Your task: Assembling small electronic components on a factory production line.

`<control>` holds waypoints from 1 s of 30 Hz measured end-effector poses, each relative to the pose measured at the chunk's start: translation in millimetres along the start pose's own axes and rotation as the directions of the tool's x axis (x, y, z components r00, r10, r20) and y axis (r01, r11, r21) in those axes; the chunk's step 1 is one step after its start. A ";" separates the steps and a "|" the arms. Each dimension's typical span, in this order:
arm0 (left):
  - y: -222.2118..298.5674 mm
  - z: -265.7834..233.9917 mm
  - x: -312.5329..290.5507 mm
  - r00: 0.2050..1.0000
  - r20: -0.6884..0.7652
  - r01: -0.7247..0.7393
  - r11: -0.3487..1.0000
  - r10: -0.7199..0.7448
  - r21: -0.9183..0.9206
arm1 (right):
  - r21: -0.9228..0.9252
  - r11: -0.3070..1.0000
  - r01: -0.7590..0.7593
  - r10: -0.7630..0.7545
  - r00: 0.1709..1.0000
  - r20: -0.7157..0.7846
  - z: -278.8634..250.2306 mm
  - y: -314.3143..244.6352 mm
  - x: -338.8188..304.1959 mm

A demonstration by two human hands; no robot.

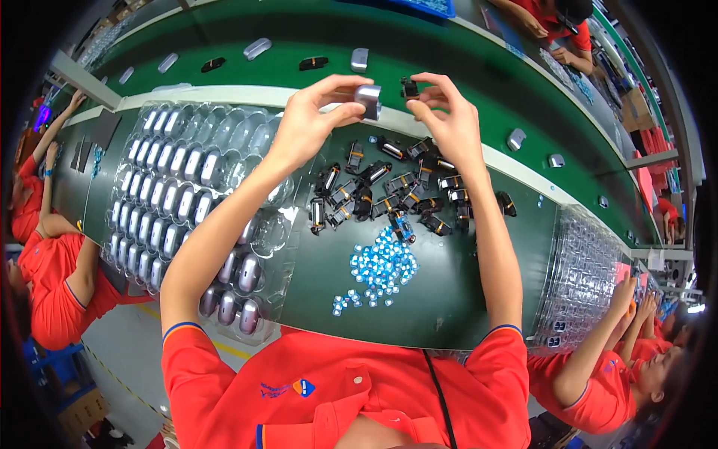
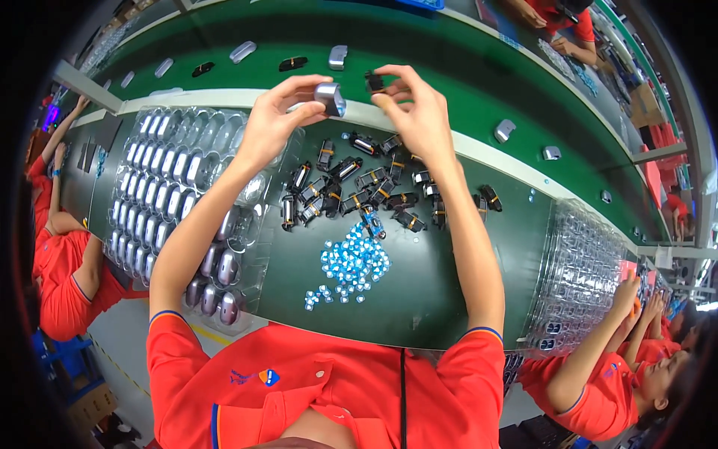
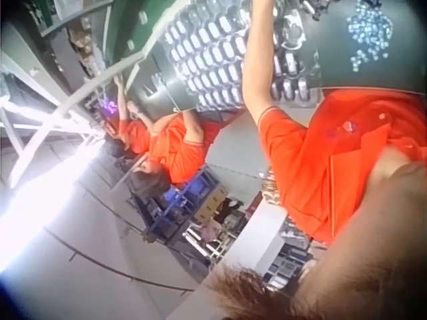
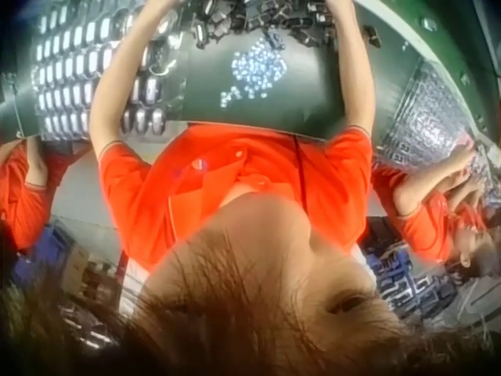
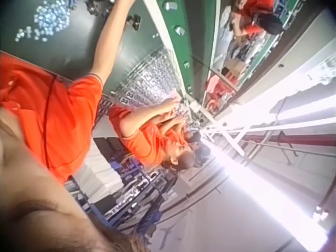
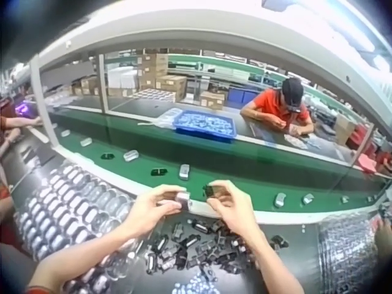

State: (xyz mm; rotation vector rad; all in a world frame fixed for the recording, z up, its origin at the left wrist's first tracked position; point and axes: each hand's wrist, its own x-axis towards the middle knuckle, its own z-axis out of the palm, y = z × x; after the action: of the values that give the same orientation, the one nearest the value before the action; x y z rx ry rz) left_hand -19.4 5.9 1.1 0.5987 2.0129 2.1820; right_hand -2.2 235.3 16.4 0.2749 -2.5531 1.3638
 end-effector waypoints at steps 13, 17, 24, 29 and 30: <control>6.2 8.0 -3.8 0.990 0.084 0.120 0.988 -0.112 -0.099 | 0.177 0.959 0.221 -0.205 0.973 -0.105 27.9 -12.7 -34.9; 5.1 5.6 -4.0 0.985 0.109 0.149 0.982 -0.137 -0.116 | 0.647 0.760 -0.068 -0.015 0.992 0.122 23.1 -4.6 -28.5; 3.7 4.0 -1.5 0.978 0.207 -0.010 1.000 0.006 0.017 | 0.851 0.344 -0.396 -0.097 0.887 0.452 26.7 5.4 -31.9; 5.5 7.2 4.3 0.965 0.264 -0.007 1.000 0.004 0.011 | 0.845 0.449 -0.290 -0.088 0.927 0.365 30.0 -5.7 -34.8; 7.1 8.9 7.2 0.961 0.276 -0.001 0.999 -0.009 0.035 | 0.845 0.450 -0.290 -0.090 0.926 0.366 27.9 -5.3 -32.8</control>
State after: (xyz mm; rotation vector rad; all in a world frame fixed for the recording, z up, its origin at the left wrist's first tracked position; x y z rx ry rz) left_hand -21.5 15.8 9.9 0.8496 1.9055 1.9377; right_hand 27.3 210.9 -4.0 0.5928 -1.7604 2.8716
